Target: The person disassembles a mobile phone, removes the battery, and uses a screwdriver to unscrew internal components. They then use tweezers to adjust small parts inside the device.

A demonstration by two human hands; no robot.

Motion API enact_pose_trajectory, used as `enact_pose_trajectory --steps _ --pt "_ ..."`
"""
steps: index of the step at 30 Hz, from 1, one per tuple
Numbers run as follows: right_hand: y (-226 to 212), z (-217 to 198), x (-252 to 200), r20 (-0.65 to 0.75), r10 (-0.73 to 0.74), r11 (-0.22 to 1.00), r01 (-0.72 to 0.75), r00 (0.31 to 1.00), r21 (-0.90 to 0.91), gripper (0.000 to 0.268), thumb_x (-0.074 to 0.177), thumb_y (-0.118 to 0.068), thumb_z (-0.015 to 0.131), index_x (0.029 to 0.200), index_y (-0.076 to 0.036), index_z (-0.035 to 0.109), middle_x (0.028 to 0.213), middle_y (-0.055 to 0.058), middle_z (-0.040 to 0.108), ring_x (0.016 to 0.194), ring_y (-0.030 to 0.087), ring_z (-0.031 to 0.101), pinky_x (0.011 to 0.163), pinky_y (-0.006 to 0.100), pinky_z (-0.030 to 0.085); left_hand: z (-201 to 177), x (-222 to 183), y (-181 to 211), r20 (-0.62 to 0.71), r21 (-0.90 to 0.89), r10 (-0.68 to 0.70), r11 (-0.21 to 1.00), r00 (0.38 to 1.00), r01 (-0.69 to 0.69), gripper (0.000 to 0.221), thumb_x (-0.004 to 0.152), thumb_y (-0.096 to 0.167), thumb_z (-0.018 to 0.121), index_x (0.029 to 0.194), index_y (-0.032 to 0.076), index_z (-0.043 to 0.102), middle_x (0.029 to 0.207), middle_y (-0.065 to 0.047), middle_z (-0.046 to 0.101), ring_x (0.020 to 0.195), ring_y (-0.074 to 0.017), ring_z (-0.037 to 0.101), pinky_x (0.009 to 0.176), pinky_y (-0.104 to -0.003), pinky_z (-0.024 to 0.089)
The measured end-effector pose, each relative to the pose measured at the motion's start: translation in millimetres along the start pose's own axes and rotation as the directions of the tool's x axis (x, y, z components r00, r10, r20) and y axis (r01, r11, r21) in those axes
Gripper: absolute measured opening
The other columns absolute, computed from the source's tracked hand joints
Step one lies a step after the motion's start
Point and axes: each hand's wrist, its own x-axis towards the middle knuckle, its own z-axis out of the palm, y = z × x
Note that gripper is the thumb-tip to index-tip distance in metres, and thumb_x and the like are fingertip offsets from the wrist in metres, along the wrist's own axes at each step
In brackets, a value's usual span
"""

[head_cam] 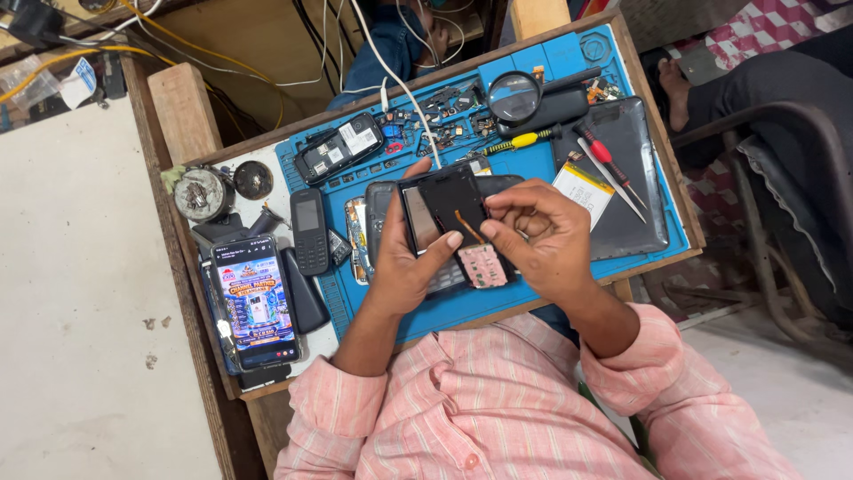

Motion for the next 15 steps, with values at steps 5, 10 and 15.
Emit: enact_pose_trajectory --steps 5,10,15 --pt "3.5 -4.0 6.2 -0.023 0.001 0.998 -0.002 1.000 -0.055 0.022 0.098 0.010 0.070 0.118 0.005 0.067 0.112 0.010 0.066 0.095 0.009 0.065 0.085 0.021 0.055 11.2 0.0 5.0 -0.055 0.104 0.053 0.994 0.997 -0.047 0.080 0.096 -0.006 0.066 0.164 0.003 0.025 0.141 -0.013 0.058 0.130 -0.0200 0.062 0.112 -0.037 0.054" --pt "4.4 -8.7 8.2 -0.041 0.056 0.994 -0.060 0.998 -0.088 0.014 0.102 0.004 0.068 0.116 0.004 0.069 0.106 0.008 0.068 0.088 0.008 0.063 0.078 0.020 0.053 17.0 -1.5 7.4 -0.076 0.143 0.065 0.988 0.995 -0.054 0.080 0.095 -0.008 0.064 0.163 0.003 0.024 0.142 -0.013 0.057 0.130 -0.0190 0.062 0.111 -0.036 0.054" --pt "6.3 -9.8 10.6 -0.040 0.091 0.992 -0.094 0.995 -0.088 0.013 0.103 0.000 0.068 0.115 0.004 0.070 0.100 0.006 0.069 0.081 0.007 0.062 0.073 0.020 0.052 18.7 -2.7 9.5 -0.083 0.181 0.082 0.981 0.993 -0.066 0.079 0.094 -0.011 0.064 0.163 0.003 0.026 0.141 -0.013 0.058 0.130 -0.0188 0.062 0.111 -0.035 0.054"
